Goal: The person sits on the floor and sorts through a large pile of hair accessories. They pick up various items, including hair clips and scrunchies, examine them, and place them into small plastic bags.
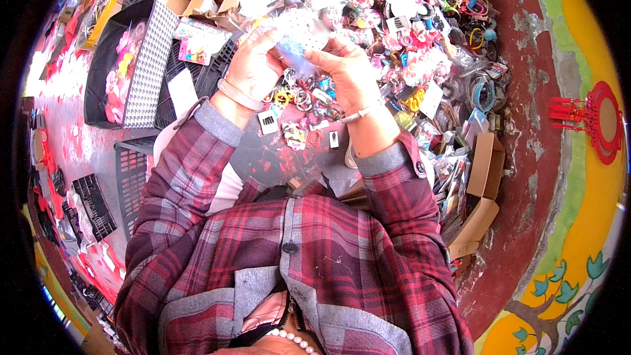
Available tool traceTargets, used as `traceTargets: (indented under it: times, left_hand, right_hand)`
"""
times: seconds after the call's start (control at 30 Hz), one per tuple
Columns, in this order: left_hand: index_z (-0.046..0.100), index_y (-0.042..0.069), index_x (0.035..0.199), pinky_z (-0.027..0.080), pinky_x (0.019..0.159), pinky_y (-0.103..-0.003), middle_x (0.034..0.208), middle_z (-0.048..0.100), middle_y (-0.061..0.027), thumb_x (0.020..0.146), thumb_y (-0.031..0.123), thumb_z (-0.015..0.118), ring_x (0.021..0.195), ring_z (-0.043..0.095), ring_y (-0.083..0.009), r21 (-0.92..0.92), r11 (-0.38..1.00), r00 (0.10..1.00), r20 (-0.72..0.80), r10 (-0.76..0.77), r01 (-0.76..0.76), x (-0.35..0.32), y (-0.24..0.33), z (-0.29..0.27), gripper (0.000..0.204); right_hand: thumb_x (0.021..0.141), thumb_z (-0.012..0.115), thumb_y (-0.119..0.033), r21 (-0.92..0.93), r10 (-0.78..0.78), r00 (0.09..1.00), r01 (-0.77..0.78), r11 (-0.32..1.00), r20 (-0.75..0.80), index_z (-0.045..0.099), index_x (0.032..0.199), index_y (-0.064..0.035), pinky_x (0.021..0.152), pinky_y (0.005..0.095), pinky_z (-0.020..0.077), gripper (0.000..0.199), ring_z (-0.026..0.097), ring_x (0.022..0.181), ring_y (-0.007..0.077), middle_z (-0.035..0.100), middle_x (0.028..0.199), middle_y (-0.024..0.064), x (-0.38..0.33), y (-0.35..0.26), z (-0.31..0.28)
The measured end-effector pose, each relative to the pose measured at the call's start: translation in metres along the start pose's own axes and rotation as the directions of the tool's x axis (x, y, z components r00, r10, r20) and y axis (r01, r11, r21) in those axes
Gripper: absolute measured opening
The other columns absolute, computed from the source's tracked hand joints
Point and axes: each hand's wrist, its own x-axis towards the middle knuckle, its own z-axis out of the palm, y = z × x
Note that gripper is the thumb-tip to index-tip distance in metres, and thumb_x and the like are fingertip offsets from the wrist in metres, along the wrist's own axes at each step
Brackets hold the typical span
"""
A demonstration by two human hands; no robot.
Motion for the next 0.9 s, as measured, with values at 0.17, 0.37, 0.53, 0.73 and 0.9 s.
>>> traceTargets:
  times: [0.17,0.37,0.53,0.73,0.9]
  left_hand:
    - [0.052,0.001,0.109,0.047,0.080,-0.033,0.099,0.060,-0.0073,0.086,0.008,0.051,0.090,0.058,-0.0180,-0.042,0.999,1.000,-0.007,-0.009,0.008,0.000,-0.004,0.008,0.024]
    - [0.053,0.002,0.106,0.047,0.079,-0.031,0.096,0.059,-0.0071,0.082,0.008,0.058,0.089,0.057,-0.0169,-0.005,1.000,1.000,0.017,0.001,-0.001,0.000,0.001,0.002,0.025]
    - [0.052,0.004,0.108,0.047,0.077,-0.030,0.097,0.059,-0.0050,0.080,0.006,0.061,0.088,0.057,-0.0158,0.030,0.999,0.999,0.043,-0.012,0.010,-0.005,0.002,0.010,0.029]
    - [0.051,0.005,0.109,0.048,0.074,-0.030,0.098,0.059,-0.0048,0.079,0.006,0.061,0.087,0.058,-0.0160,0.107,0.994,0.998,0.057,-0.005,-0.001,-0.009,-0.012,0.010,0.031]
    - [0.050,0.004,0.111,0.043,0.086,-0.031,0.103,0.057,-0.0044,0.081,0.004,0.059,0.096,0.055,-0.0154,0.124,0.991,0.994,0.089,-0.055,0.044,-0.008,-0.015,0.010,0.032]
  right_hand:
    - [0.072,0.064,-0.004,-0.220,0.021,0.998,-0.009,0.975,0.053,0.061,0.101,0.0007,0.070,0.0242,0.0430,0.030,0.057,0.076,0.0109,0.063,0.088,0.0043,0.001,-0.005,-0.010]
    - [0.070,0.068,-0.009,-0.268,0.038,0.999,-0.034,0.963,0.010,0.065,0.089,0.0014,0.073,0.0232,0.0411,0.022,0.055,0.075,0.0096,0.063,0.080,0.0028,-0.001,-0.002,-0.007]
    - [0.074,0.065,-0.004,-0.124,-0.011,1.000,0.009,0.992,-0.019,0.063,0.092,0.0006,0.071,0.0222,0.0426,0.018,0.057,0.074,0.0092,0.063,0.082,0.0028,-0.005,-0.002,0.003]
    - [0.076,0.063,-0.003,0.002,-0.088,0.987,0.089,0.996,-0.138,0.061,0.096,-0.0015,0.062,0.0207,0.0428,0.020,0.056,0.071,0.0076,0.063,0.086,0.0024,-0.002,0.017,0.009]
    - [0.076,0.065,-0.006,0.039,-0.061,0.977,0.070,0.997,-0.203,0.060,0.090,-0.0022,0.055,0.0204,0.0391,0.015,0.051,0.062,0.0059,0.059,0.075,-0.0007,-0.001,0.020,0.012]
